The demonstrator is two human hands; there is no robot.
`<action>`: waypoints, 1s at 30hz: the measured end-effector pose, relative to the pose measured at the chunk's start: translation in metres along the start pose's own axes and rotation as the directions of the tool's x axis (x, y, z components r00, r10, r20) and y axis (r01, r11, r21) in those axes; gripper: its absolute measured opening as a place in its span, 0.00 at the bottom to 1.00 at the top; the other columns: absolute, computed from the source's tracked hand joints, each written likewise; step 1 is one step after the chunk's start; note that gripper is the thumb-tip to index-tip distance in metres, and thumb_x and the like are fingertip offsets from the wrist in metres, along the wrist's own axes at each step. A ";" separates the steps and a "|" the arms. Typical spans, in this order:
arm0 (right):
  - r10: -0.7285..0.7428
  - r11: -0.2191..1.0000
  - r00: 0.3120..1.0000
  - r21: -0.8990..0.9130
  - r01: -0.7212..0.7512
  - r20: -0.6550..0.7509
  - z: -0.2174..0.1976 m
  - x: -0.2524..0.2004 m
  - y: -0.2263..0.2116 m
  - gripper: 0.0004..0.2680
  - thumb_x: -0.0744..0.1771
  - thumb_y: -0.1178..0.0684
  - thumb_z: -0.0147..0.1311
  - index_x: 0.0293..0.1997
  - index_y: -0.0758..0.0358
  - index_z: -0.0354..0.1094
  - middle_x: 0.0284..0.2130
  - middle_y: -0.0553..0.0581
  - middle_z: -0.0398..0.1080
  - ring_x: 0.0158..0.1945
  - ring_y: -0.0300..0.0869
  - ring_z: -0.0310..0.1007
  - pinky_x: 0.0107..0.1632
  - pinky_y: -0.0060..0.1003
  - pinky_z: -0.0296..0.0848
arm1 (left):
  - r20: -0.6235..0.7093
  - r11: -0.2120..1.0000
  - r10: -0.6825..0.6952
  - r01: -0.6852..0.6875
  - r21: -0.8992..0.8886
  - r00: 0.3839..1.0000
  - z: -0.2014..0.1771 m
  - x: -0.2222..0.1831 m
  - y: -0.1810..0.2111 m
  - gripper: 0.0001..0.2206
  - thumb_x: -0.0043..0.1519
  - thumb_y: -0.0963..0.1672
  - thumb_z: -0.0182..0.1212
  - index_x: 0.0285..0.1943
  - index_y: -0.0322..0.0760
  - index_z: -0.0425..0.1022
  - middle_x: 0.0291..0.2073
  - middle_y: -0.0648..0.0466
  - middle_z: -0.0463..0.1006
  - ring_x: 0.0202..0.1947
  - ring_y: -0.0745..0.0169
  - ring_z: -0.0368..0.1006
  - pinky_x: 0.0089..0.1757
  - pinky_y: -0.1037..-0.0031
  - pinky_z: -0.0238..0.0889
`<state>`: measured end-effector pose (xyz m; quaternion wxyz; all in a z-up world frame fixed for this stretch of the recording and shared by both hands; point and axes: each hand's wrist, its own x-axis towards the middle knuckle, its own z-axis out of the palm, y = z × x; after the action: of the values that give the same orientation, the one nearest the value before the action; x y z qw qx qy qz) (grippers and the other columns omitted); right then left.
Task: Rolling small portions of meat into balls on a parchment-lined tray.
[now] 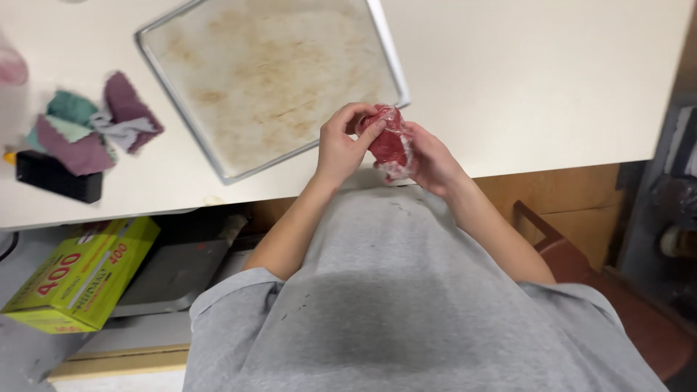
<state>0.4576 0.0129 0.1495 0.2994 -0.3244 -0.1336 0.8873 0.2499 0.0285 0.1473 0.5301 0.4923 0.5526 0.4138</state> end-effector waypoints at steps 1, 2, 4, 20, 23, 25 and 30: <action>0.011 1.000 1.000 -0.002 -0.011 0.003 0.006 0.007 0.013 0.29 0.68 0.28 0.38 0.73 0.55 0.51 0.59 0.60 0.70 0.52 0.54 0.80 0.44 0.49 0.83 | -0.011 1.000 -0.006 0.006 -0.002 1.000 -0.018 -0.003 -0.009 0.11 0.63 0.43 0.71 0.49 0.32 0.79 0.39 0.53 0.82 0.38 0.69 0.73 0.42 0.77 0.70; -0.060 0.991 0.996 -0.122 0.052 -0.068 0.011 0.014 0.026 0.25 0.68 0.40 0.48 0.72 0.58 0.52 0.57 0.61 0.70 0.49 0.53 0.79 0.42 0.49 0.83 | 0.025 0.997 -0.080 0.081 -0.009 0.996 -0.035 -0.006 -0.018 0.10 0.64 0.43 0.71 0.49 0.33 0.79 0.38 0.52 0.84 0.39 0.67 0.77 0.44 0.76 0.72; -0.133 0.964 0.984 -0.248 0.099 -0.121 0.019 0.028 0.050 0.24 0.68 0.51 0.59 0.71 0.61 0.53 0.54 0.62 0.71 0.47 0.53 0.78 0.40 0.49 0.82 | 0.050 0.988 -0.152 0.153 -0.016 0.987 -0.073 -0.015 -0.025 0.09 0.65 0.44 0.70 0.49 0.34 0.80 0.38 0.51 0.85 0.40 0.65 0.81 0.45 0.75 0.75; -0.119 0.990 0.993 -0.082 0.119 -0.002 0.080 0.095 0.107 0.26 0.63 0.49 0.69 0.65 0.64 0.59 0.53 0.58 0.72 0.54 0.45 0.76 0.51 0.42 0.78 | -0.001 0.981 0.194 -0.194 -0.007 0.981 -0.186 -0.055 -0.070 0.06 0.67 0.41 0.64 0.39 0.30 0.77 0.33 0.53 0.81 0.35 0.65 0.77 0.39 0.76 0.71; -0.114 0.991 0.985 -0.092 0.102 -0.133 0.069 0.099 0.116 0.26 0.62 0.55 0.71 0.65 0.64 0.59 0.53 0.57 0.71 0.56 0.45 0.75 0.59 0.43 0.77 | -0.077 0.950 -0.052 0.025 -0.310 0.996 -0.181 -0.052 -0.090 0.09 0.69 0.44 0.61 0.41 0.31 0.74 0.30 0.55 0.79 0.30 0.69 0.74 0.35 0.78 0.69; -0.123 0.982 0.975 -0.163 0.093 -0.185 0.056 0.100 0.119 0.28 0.61 0.59 0.71 0.66 0.61 0.59 0.52 0.55 0.70 0.55 0.43 0.75 0.59 0.42 0.76 | -0.079 0.859 -0.189 0.126 -0.497 0.979 -0.178 -0.050 -0.110 0.11 0.69 0.46 0.60 0.42 0.31 0.72 0.28 0.55 0.77 0.27 0.68 0.70 0.32 0.77 0.67; -0.194 0.979 0.978 -0.039 0.198 0.074 0.053 0.094 0.112 0.29 0.59 0.63 0.71 0.66 0.62 0.61 0.52 0.56 0.73 0.55 0.45 0.76 0.58 0.43 0.76 | 0.298 0.484 -0.456 0.514 -0.708 0.839 -0.170 -0.053 -0.101 0.17 0.68 0.54 0.54 0.46 0.38 0.71 0.33 0.53 0.76 0.34 0.64 0.75 0.35 0.70 0.73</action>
<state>0.3160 -0.0190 0.0945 0.3730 -0.2850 -0.1957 0.8610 0.0680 -0.0297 0.0740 0.8000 0.0582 0.4212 0.4233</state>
